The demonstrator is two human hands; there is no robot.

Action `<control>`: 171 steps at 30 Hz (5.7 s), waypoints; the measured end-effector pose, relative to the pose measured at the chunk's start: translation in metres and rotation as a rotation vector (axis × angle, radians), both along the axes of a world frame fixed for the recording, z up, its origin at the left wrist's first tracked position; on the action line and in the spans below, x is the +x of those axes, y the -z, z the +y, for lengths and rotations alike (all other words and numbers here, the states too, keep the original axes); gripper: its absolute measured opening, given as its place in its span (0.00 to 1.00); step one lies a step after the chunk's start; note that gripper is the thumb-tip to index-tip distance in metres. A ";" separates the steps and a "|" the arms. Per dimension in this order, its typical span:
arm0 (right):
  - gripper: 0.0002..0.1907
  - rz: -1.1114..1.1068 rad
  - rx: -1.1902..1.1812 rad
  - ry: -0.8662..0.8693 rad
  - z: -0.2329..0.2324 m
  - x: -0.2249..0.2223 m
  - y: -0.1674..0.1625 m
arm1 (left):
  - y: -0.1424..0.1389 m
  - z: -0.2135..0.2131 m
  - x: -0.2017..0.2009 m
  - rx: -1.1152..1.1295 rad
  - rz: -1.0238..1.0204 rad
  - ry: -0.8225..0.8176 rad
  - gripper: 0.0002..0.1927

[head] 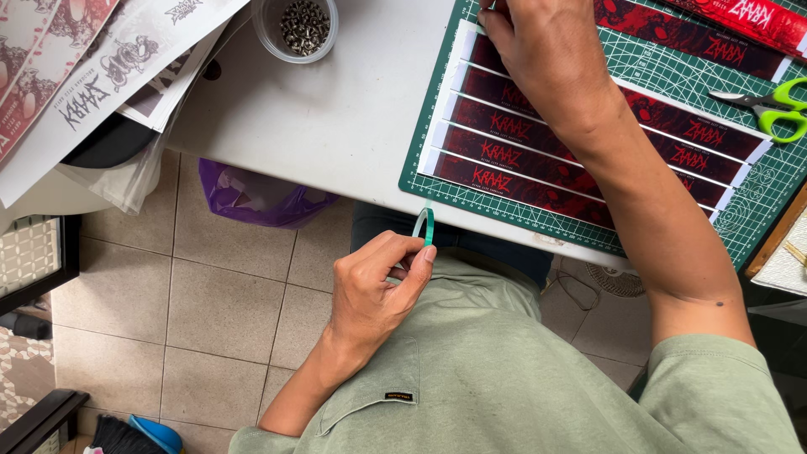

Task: The person applies green tape to the edges of several red and black stickers laid out on a green cutting mat. They use scissors to cut the tape and press it down with their fingers to secure the stickers.

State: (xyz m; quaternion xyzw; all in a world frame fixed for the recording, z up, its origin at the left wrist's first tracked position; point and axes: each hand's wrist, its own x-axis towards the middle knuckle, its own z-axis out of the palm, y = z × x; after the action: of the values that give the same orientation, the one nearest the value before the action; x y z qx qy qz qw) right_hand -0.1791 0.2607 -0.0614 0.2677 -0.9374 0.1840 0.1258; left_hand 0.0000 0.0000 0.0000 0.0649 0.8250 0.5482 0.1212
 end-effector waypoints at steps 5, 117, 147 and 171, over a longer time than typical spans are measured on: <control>0.07 0.034 0.051 -0.035 0.000 0.000 -0.003 | -0.001 0.001 -0.001 -0.002 0.011 0.001 0.09; 0.33 -0.246 0.227 -0.252 0.024 0.065 -0.026 | -0.007 0.008 -0.003 -0.022 0.033 -0.007 0.11; 0.30 -0.339 0.125 -0.213 0.015 0.063 -0.042 | -0.011 0.010 -0.003 -0.022 0.055 -0.004 0.11; 0.34 -0.259 0.173 -0.279 0.010 0.085 -0.033 | -0.013 0.013 -0.002 -0.026 0.041 -0.008 0.12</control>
State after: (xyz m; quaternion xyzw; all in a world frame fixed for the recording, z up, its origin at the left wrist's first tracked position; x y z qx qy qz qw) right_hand -0.0943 0.2712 -0.0283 0.3786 -0.9120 0.1513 -0.0461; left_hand -0.0022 0.0126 0.0129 0.0711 0.8346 0.5364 0.1029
